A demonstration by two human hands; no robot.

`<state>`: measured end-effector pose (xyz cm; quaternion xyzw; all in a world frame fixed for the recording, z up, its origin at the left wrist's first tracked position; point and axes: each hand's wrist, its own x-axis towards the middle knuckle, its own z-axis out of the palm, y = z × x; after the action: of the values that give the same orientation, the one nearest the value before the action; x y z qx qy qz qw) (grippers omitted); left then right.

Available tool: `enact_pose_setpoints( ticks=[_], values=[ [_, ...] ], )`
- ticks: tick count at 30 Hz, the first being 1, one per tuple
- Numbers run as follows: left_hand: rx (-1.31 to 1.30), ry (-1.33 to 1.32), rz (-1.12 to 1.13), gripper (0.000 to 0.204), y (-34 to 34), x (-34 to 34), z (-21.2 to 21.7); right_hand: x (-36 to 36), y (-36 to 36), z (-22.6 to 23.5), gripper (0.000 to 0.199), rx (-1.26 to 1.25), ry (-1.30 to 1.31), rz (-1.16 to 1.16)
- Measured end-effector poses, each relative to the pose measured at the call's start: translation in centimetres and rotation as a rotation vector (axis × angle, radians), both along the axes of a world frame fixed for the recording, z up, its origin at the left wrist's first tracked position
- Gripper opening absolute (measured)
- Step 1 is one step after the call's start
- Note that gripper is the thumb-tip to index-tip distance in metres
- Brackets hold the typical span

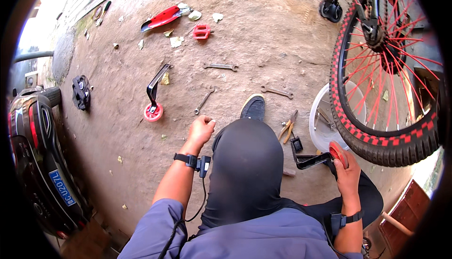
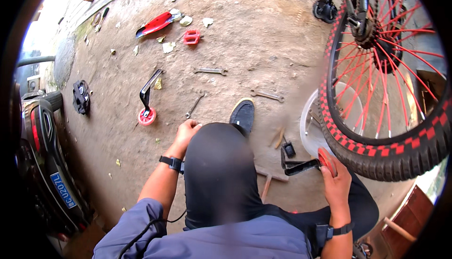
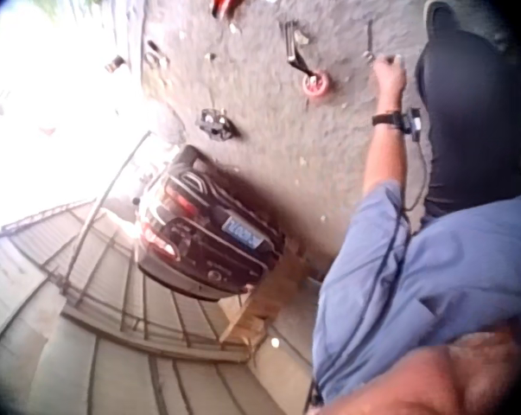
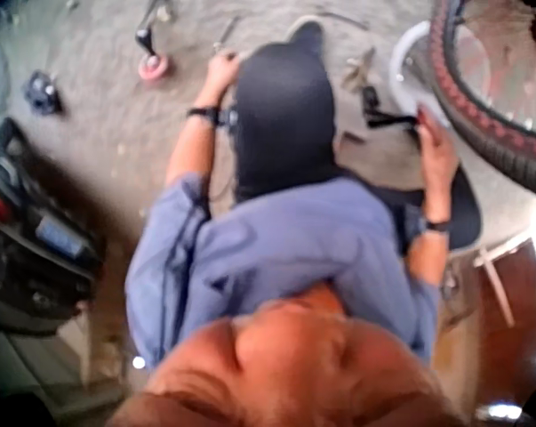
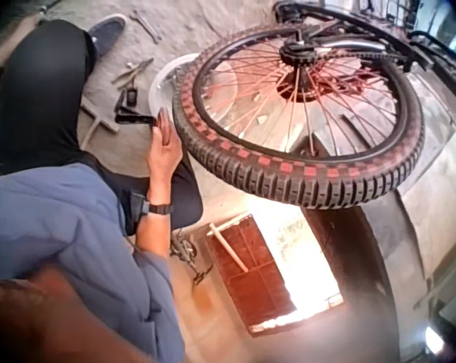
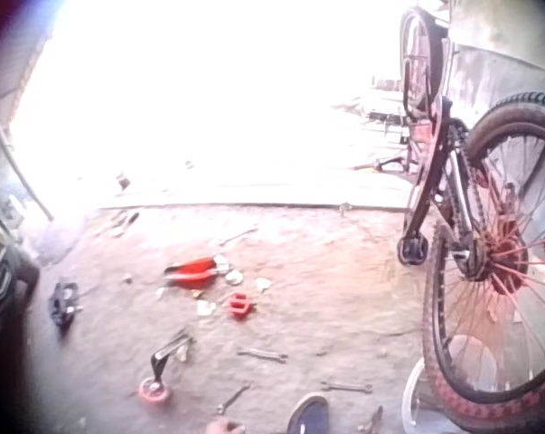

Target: The person assembles a red training wheel onto a black metal arm using a wrench and bolts. They tighten the components and attach the wheel to the arm, then hold the completed assembly.

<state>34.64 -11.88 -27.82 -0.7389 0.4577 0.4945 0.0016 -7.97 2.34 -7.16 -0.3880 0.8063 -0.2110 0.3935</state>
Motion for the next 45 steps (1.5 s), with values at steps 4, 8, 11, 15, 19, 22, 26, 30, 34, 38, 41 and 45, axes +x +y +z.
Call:
enact_pose_setpoints(
  ticks=[4,8,11,15,19,22,26,30,34,38,41,45],
  values=[
    [-0.069,-0.185,-0.122,0.032,-0.3,0.8,-1.5,-0.5,0.7,-1.8,0.036,-0.011,-0.078,-0.053],
    [-0.071,-0.249,-0.191,0.035,-0.3,1.1,-3.8,-1.7,0.6,-3.2,0.036,-0.016,-0.050,-0.068],
    [-0.012,-0.287,-0.222,0.042,-1.1,1.1,-3.6,-1.1,0.7,-4.3,0.036,-0.041,-0.094,-0.126],
    [-0.080,-0.341,-0.249,0.047,-1.4,1.6,-5.5,-1.2,0.7,-5.5,0.033,-0.013,-0.070,-0.131],
    [-0.150,-0.379,-0.271,0.050,-2.4,2.1,-7.9,-0.4,0.2,-5.9,0.029,0.049,-0.219,-0.325],
    [-0.137,-0.376,-0.286,0.053,-3.4,2.5,-9.4,-0.1,-0.2,-6.2,0.029,0.070,-0.204,-0.331],
    [-0.033,-0.385,-0.244,0.054,-4.4,2.3,-9.6,0.1,-1.0,-6.3,0.032,0.079,-0.204,-0.339],
    [0.004,-0.418,-0.249,0.049,-5.0,2.2,-9.6,0.2,-1.4,-6.8,0.033,0.070,-0.197,-0.357],
    [0.015,-0.471,-0.275,0.040,-5.6,2.5,-9.6,0.6,-2.0,-6.8,0.032,0.082,-0.213,-0.372],
    [0.115,-0.398,-0.296,0.040,-5.9,2.1,-10.1,1.5,-3.3,-6.4,0.031,0.101,-0.278,-0.404],
    [0.157,-0.393,-0.300,0.037,-5.8,1.1,-10.6,1.6,-3.6,-6.2,0.032,0.117,-0.290,-0.390],
    [0.169,-0.401,-0.299,0.038,-5.8,0.6,-11.2,1.9,-4.3,-5.8,0.033,0.121,-0.314,-0.381]
  ],
)
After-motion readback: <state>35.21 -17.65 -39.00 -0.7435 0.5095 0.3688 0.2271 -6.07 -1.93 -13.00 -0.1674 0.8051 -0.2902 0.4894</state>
